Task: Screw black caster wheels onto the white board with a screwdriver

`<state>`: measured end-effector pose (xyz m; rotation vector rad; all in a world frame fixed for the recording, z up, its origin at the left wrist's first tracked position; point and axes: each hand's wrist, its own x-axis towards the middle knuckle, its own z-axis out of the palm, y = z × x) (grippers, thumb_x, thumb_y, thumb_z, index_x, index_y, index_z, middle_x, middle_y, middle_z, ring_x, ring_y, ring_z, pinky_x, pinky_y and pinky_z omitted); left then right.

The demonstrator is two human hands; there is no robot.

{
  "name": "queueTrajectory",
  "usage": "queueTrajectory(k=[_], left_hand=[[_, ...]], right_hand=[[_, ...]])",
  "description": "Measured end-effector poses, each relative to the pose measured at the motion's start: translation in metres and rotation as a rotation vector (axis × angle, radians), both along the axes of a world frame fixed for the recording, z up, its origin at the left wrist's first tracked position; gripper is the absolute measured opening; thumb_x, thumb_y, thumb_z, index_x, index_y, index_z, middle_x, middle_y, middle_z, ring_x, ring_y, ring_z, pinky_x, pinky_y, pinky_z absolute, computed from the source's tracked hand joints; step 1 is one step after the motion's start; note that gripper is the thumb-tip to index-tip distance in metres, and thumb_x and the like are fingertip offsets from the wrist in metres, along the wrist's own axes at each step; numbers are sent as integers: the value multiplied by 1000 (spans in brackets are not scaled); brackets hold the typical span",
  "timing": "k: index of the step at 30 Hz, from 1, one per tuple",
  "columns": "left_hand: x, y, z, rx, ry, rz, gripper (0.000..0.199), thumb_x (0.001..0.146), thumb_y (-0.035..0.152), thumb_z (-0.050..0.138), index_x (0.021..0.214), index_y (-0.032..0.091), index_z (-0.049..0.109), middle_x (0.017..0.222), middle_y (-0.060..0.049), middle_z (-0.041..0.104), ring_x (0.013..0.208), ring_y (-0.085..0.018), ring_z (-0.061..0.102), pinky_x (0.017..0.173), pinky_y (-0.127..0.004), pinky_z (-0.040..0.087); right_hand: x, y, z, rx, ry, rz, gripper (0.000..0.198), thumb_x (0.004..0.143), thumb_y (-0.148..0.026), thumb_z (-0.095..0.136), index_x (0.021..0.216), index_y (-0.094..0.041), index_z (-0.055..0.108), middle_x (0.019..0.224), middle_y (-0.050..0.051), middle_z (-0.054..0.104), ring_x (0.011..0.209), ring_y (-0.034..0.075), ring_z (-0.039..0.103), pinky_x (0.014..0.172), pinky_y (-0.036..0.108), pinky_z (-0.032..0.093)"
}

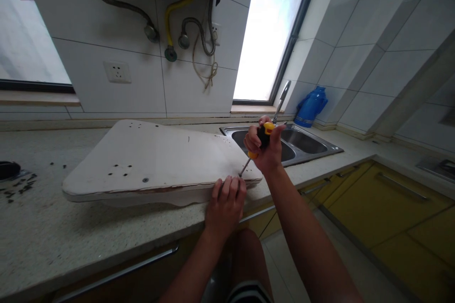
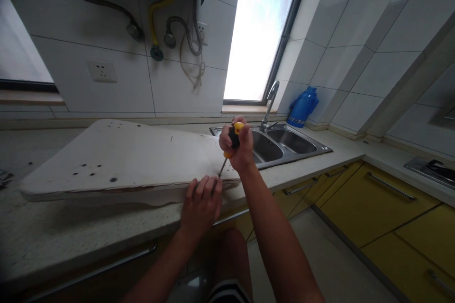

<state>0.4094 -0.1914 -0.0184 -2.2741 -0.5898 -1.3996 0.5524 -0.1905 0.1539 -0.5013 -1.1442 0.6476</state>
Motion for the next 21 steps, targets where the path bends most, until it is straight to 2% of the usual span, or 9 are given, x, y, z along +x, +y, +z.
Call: queueTrajectory(k=[2,4,6,8,10,15,21], left_hand=[[0,0,-1,-1,1,1,36,102,22,65,136,18,78,131,-10,81,131,-28,65,143,-49,19],[1,0,-2,-6,2,1,38,101,22,67,137,18,78,133,-10,81,132,-28,65,143,-48,19],[2,1,-4,-11,-1,2,39,100,22,68,138,18,78,134,-10,81,133,-29,65,143,-49,19],[3,1,-6,-17,-1,5,40,100,22,68,138,19,77,135,-10,80,135,-29,64,144,-50,18],[4,1,-8,-21,0,9,40,100,23,69,139,19,77,136,-10,80,136,-29,64,144,-50,16],[5,1,-10,-24,8,16,42,99,23,70,140,21,76,137,-10,80,136,-28,65,144,-49,19],[5,1,-11,-30,8,15,43,98,24,71,140,22,76,137,-11,80,135,-29,66,141,-49,26]], right_hand=[[5,-1,-4,11,13,-17,43,109,-59,67,98,-17,65,64,-10,48,47,3,33,44,16,33],[12,-2,-6,17,51,-53,37,108,-51,70,97,-16,66,70,-8,54,52,4,43,49,17,41],[19,-3,-6,15,102,-80,37,107,-50,71,97,-15,67,81,-3,64,63,6,55,59,20,52],[26,-4,-6,-11,139,-69,41,107,-54,70,96,-15,67,88,0,68,70,8,61,65,22,56],[31,-6,-4,-49,147,-24,45,107,-58,69,94,-16,66,83,-2,65,67,7,57,62,21,53],[38,-10,-1,-76,107,86,52,108,-64,64,86,-17,60,66,-8,49,50,4,38,47,18,36],[35,-10,0,-65,69,112,49,108,-64,63,96,-17,64,65,-9,49,48,4,36,46,18,35]])
